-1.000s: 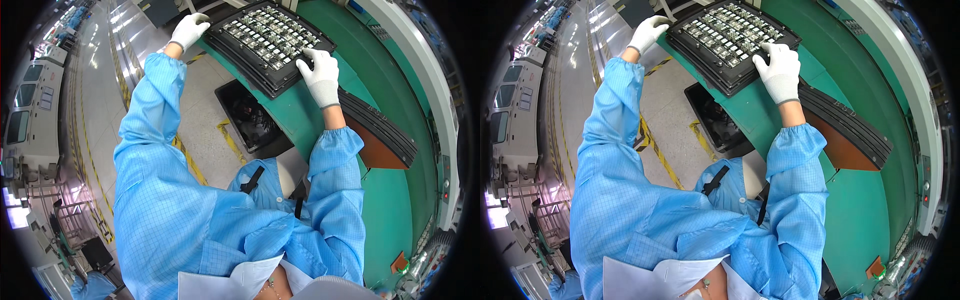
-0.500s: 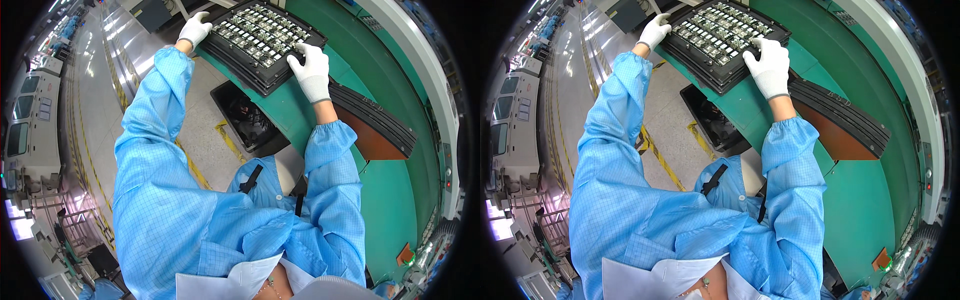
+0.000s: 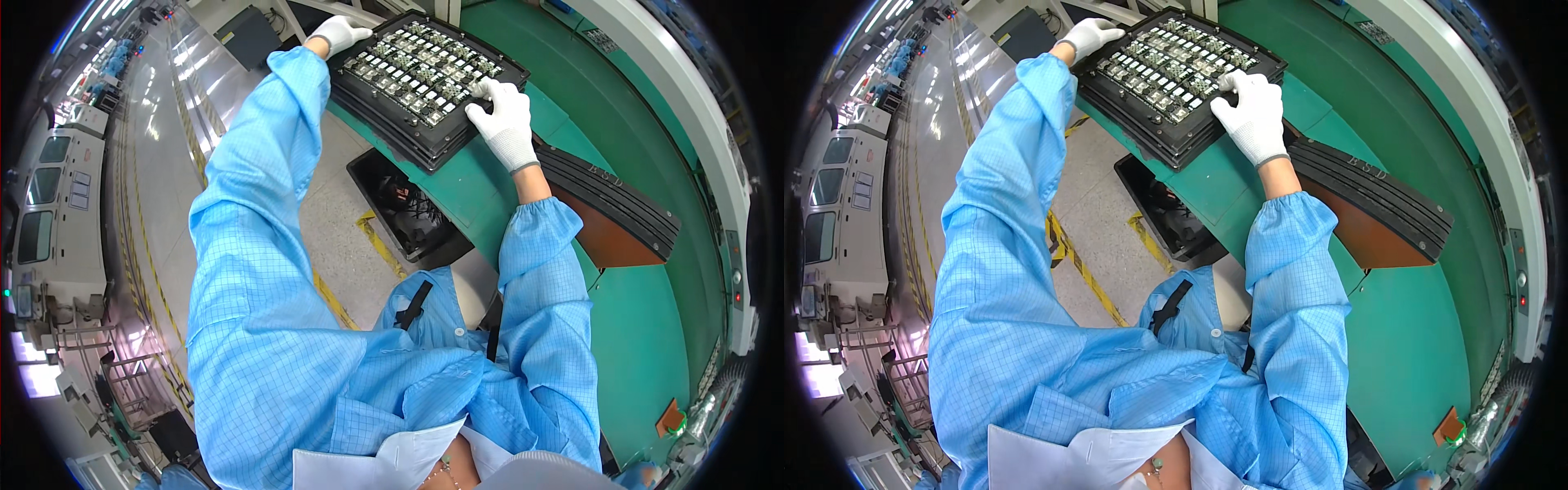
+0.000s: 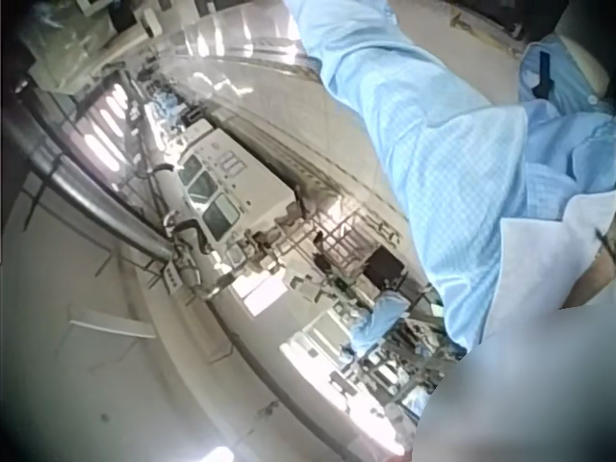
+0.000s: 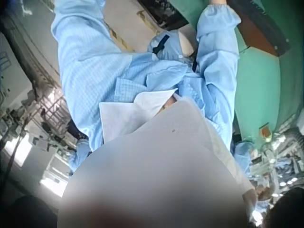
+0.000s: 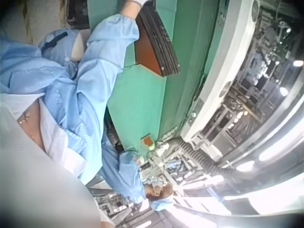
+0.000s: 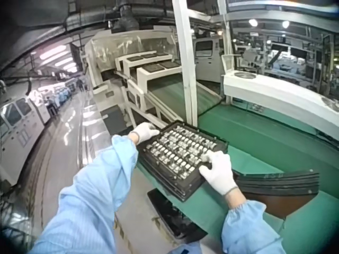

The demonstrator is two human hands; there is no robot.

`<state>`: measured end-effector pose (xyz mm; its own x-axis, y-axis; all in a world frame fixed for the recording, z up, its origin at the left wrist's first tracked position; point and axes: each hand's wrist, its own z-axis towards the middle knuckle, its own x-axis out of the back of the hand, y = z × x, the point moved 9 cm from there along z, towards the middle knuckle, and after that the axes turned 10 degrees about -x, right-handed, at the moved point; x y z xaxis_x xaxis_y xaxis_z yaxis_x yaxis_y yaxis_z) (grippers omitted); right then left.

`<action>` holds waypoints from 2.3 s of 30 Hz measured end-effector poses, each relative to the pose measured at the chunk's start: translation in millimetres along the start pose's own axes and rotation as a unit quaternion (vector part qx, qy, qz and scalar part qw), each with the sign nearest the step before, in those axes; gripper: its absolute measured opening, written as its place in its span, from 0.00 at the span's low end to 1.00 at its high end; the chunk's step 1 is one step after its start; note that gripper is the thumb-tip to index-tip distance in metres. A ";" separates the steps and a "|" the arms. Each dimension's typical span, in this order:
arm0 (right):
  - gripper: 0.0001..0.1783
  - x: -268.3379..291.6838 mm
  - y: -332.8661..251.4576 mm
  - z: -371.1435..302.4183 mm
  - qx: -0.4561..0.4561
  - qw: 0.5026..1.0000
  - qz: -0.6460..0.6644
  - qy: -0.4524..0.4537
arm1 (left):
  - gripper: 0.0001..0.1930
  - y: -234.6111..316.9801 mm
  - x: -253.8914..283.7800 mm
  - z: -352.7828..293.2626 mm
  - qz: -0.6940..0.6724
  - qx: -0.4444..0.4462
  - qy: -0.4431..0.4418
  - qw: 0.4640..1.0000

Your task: Assembling electronics by transferring circuit boards from a tray into an assembly jig on a conveyor belt.

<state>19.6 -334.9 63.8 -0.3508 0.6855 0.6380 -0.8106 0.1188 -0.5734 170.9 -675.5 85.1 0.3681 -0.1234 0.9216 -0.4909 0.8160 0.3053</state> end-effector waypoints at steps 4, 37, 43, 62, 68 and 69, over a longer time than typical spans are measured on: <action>0.18 10.4 -17.7 -19.2 0.007 1.000 0.010 0.012 | 0.32 -11.0 -22.4 19.4 0.087 -0.010 -0.005 0.996; 0.14 12.6 -55.2 -74.3 0.135 0.990 0.037 -0.030 | 0.18 120.2 -58.2 123.7 0.324 -0.189 -0.139 0.916; 0.13 12.4 -53.8 -74.4 0.139 0.989 0.024 -0.031 | 0.21 154.8 -74.7 113.9 0.318 -0.243 -0.184 0.898; 0.14 16.2 -57.5 -77.3 0.167 0.986 0.006 -0.006 | 0.18 243.8 -79.9 89.6 0.205 -0.343 -0.191 0.896; 0.15 15.4 -48.8 -76.9 0.145 0.989 0.010 -0.005 | 0.20 292.4 -82.3 70.9 0.040 -0.407 -0.207 0.889; 0.15 15.6 -50.3 -76.4 0.146 0.989 0.010 -0.007 | 0.20 289.3 -80.0 68.1 0.041 -0.405 -0.205 0.890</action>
<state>90.7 -275.3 63.3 -0.3738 0.6749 0.6363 -0.9034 -0.1097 -0.4144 -54.3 -468.0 116.0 -0.0438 -0.1041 0.9936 0.2892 0.9507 0.1123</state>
